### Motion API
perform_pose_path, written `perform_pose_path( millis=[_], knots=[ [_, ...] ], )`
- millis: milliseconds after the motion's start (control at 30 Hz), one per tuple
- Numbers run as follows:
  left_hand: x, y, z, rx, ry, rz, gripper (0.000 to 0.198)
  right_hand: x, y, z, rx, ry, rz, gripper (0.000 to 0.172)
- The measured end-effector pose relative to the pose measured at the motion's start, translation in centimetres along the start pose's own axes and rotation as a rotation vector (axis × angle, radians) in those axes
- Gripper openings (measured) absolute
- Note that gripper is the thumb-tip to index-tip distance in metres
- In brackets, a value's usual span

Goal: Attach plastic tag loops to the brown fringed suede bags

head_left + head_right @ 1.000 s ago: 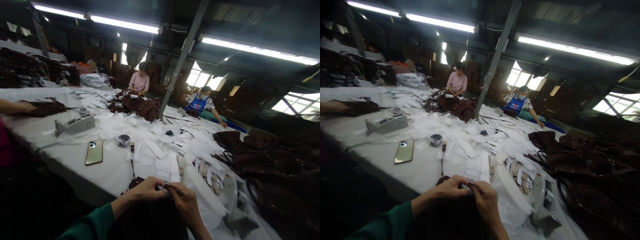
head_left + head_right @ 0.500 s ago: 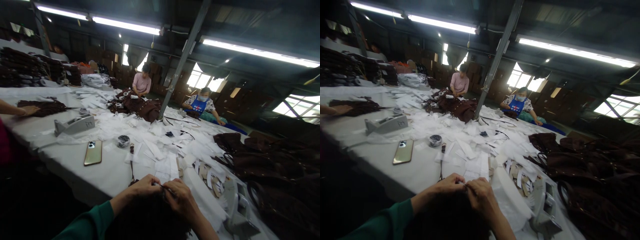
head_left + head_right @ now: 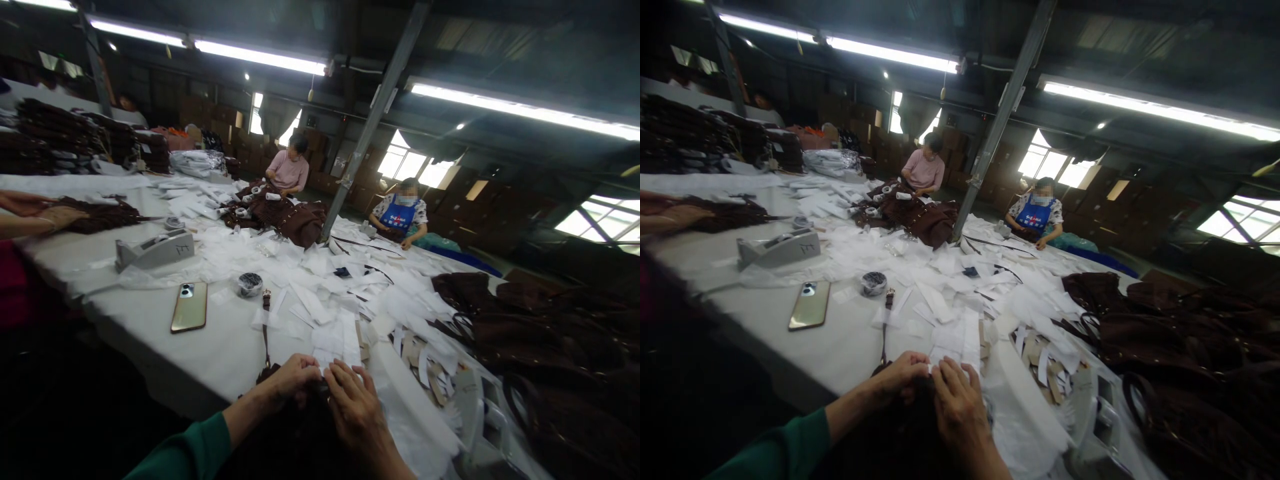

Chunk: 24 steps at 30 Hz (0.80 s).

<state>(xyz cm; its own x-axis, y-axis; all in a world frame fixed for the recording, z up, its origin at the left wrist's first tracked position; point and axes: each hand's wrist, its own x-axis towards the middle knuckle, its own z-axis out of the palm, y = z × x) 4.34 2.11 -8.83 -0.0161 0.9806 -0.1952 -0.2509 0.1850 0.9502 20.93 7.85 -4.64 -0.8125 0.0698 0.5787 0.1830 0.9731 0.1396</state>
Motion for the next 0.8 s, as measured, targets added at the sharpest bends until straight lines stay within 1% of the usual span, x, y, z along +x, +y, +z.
perform_pose_path(
  millis=[100, 133, 200, 267, 333, 433, 500, 533, 567, 600, 633, 667, 700, 733, 767, 800],
  knots=[
    [-0.3, -0.2, 0.1, -0.15, -0.033, -0.006, 0.019, -1.2, -0.6, 1.1, -0.057, 0.076, 0.09, 0.038],
    [-0.4, -0.2, 0.1, -0.184, -0.042, -0.005, 0.019, -1.6, -0.8, 1.3, -0.063, 0.082, 0.119, 0.04],
    [-0.7, -0.3, 0.2, -0.208, -0.043, -0.002, 0.02, -2.2, -1.2, 1.6, -0.067, 0.066, 0.168, 0.044],
    [-0.9, -0.6, 0.4, -0.209, -0.043, -0.001, 0.021, -2.8, -1.9, 1.5, -0.068, 0.023, 0.206, 0.048],
    [-1.0, -1.0, 0.7, -0.174, -0.037, 0.002, 0.025, -3.1, -2.7, 1.3, -0.076, -0.005, 0.245, 0.05],
    [-0.6, -2.1, 0.7, -0.051, -0.025, 0.017, 0.035, -3.4, -3.4, 1.2, -0.081, -0.042, 0.28, 0.051],
    [-0.2, -3.1, 0.5, 0.03, 0.017, 0.023, 0.038, -4.2, -2.6, 0.8, -0.084, -0.037, 0.329, 0.049],
    [0.0, -3.6, 0.3, 0.068, 0.038, 0.021, 0.039, -5.0, -1.7, 0.2, -0.096, -0.014, 0.385, 0.047],
    [0.1, -4.1, 0.1, 0.101, 0.057, 0.024, 0.038, -6.2, -0.4, -0.6, -0.116, 0.025, 0.472, 0.045],
    [0.2, -4.5, -0.1, 0.127, 0.071, 0.028, 0.037, -7.6, 1.1, -1.7, -0.143, 0.076, 0.591, 0.043],
    [0.3, -4.9, -0.3, 0.141, 0.083, 0.034, 0.036, -9.3, 2.9, -3.1, -0.175, 0.134, 0.74, 0.041],
    [0.3, -5.3, -0.5, 0.142, 0.09, 0.042, 0.035, -11.2, 4.7, -4.5, -0.197, 0.2, 0.917, 0.044],
    [0.3, -5.5, -0.6, 0.132, 0.09, 0.049, 0.035, -13.2, 6.6, -6.0, -0.222, 0.254, 1.129, 0.048],
    [0.3, -5.7, -0.6, 0.118, 0.091, 0.049, 0.035, -15.1, 8.3, -7.5, -0.247, 0.278, 1.353, 0.053],
    [0.3, -5.8, -0.6, 0.106, 0.095, 0.044, 0.035, -16.9, 9.8, -8.7, -0.257, 0.267, 1.461, 0.058],
    [0.3, -5.8, -0.6, 0.096, 0.095, 0.038, 0.036, -18.4, 11.0, -9.7, -0.251, 0.246, 1.538, 0.06]
  ],
)
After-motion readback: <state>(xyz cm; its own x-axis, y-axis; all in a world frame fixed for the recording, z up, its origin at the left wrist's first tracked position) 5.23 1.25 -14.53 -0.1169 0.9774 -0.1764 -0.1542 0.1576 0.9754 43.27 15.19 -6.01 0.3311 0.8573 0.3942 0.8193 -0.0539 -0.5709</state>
